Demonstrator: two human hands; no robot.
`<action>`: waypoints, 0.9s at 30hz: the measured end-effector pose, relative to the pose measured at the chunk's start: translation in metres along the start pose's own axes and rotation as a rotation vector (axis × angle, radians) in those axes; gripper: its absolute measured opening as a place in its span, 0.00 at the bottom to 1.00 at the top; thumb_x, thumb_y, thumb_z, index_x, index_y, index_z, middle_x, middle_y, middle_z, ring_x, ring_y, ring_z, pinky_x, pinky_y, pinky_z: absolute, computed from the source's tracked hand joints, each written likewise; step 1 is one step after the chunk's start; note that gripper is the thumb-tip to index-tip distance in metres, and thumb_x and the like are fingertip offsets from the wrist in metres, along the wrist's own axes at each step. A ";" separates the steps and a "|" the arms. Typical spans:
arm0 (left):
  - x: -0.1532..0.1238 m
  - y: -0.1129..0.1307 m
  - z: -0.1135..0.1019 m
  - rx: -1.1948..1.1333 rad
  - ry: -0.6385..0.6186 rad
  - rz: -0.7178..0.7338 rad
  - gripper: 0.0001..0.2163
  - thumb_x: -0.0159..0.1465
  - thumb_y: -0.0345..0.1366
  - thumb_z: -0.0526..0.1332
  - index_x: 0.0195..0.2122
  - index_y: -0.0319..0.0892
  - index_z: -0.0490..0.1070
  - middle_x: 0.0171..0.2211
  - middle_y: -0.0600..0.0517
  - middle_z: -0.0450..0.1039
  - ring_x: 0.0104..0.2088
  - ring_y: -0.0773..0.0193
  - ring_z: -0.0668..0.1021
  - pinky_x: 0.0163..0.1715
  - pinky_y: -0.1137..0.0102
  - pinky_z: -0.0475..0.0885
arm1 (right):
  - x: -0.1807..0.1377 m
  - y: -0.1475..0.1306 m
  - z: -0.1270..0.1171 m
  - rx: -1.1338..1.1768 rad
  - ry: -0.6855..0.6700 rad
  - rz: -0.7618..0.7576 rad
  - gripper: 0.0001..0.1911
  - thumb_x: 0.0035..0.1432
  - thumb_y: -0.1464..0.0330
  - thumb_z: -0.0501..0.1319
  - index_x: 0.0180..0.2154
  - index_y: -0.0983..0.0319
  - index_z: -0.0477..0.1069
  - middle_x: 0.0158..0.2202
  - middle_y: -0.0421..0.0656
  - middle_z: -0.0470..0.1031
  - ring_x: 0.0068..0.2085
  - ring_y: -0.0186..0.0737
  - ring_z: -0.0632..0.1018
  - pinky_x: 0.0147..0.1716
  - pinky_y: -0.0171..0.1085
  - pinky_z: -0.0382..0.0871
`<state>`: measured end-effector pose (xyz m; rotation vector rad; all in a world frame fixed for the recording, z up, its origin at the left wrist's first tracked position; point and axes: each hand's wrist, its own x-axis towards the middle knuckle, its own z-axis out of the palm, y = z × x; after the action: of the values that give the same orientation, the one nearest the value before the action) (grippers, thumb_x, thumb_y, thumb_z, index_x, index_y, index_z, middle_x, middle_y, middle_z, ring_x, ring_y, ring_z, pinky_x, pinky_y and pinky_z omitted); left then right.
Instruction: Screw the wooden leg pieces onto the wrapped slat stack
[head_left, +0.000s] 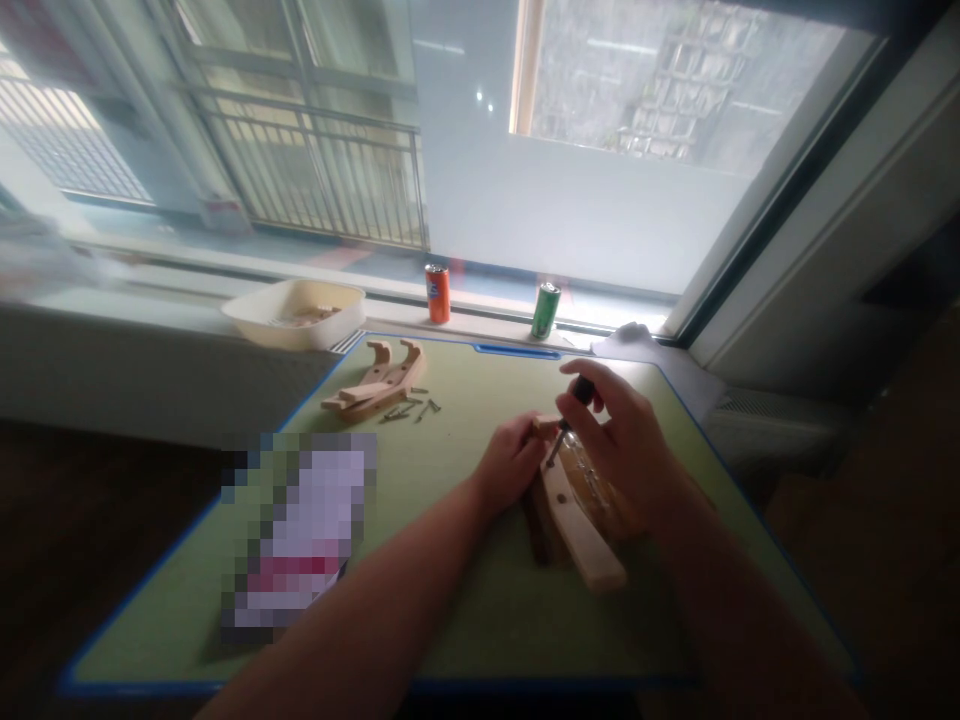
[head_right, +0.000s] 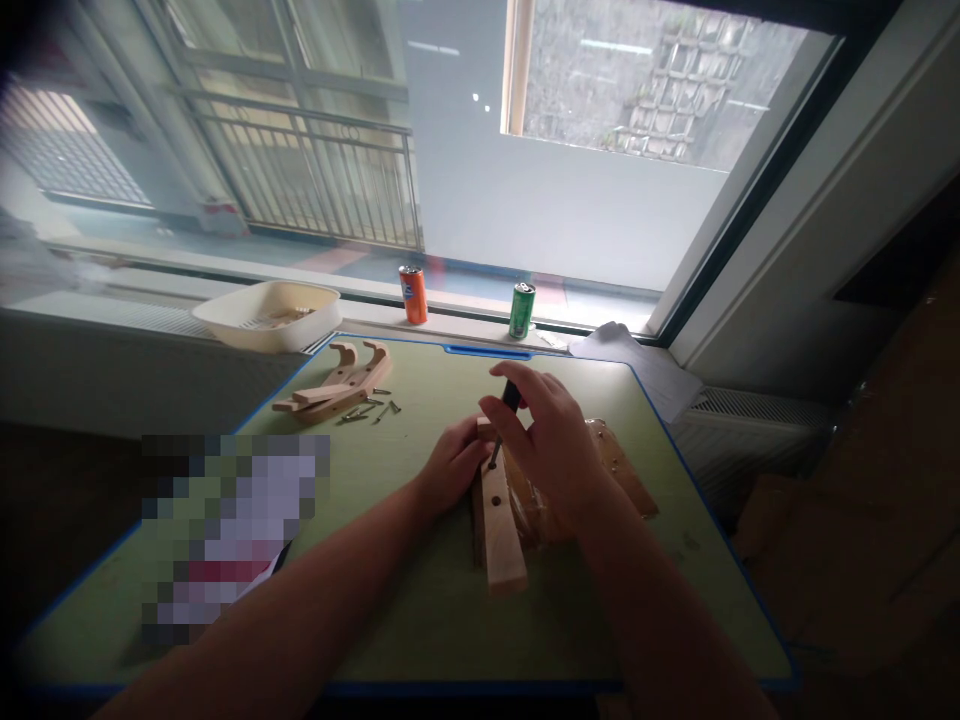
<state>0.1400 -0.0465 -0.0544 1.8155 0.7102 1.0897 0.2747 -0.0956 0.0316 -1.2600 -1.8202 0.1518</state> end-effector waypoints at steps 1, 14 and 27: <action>0.000 0.000 0.000 0.000 -0.008 0.007 0.05 0.58 0.32 0.51 0.30 0.38 0.65 0.27 0.54 0.66 0.29 0.68 0.67 0.30 0.74 0.62 | -0.001 0.000 -0.002 0.074 -0.037 -0.002 0.16 0.59 0.65 0.52 0.50 0.58 0.63 0.39 0.44 0.71 0.35 0.38 0.70 0.37 0.39 0.66; 0.002 -0.001 0.002 0.010 0.004 0.052 0.09 0.60 0.31 0.48 0.36 0.38 0.67 0.30 0.52 0.69 0.30 0.66 0.69 0.32 0.72 0.64 | 0.001 -0.021 0.015 0.091 0.027 0.076 0.14 0.50 0.65 0.62 0.41 0.58 0.71 0.28 0.39 0.69 0.27 0.34 0.68 0.30 0.36 0.66; 0.003 0.000 0.001 0.036 0.007 0.069 0.08 0.60 0.33 0.49 0.27 0.38 0.63 0.24 0.54 0.65 0.26 0.69 0.67 0.27 0.74 0.61 | 0.001 0.012 0.013 0.416 -0.072 0.273 0.19 0.49 0.64 0.63 0.45 0.60 0.70 0.34 0.43 0.75 0.35 0.39 0.75 0.35 0.40 0.70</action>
<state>0.1423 -0.0447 -0.0538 1.8794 0.6794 1.1357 0.2734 -0.0843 0.0186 -1.2034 -1.5615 0.6984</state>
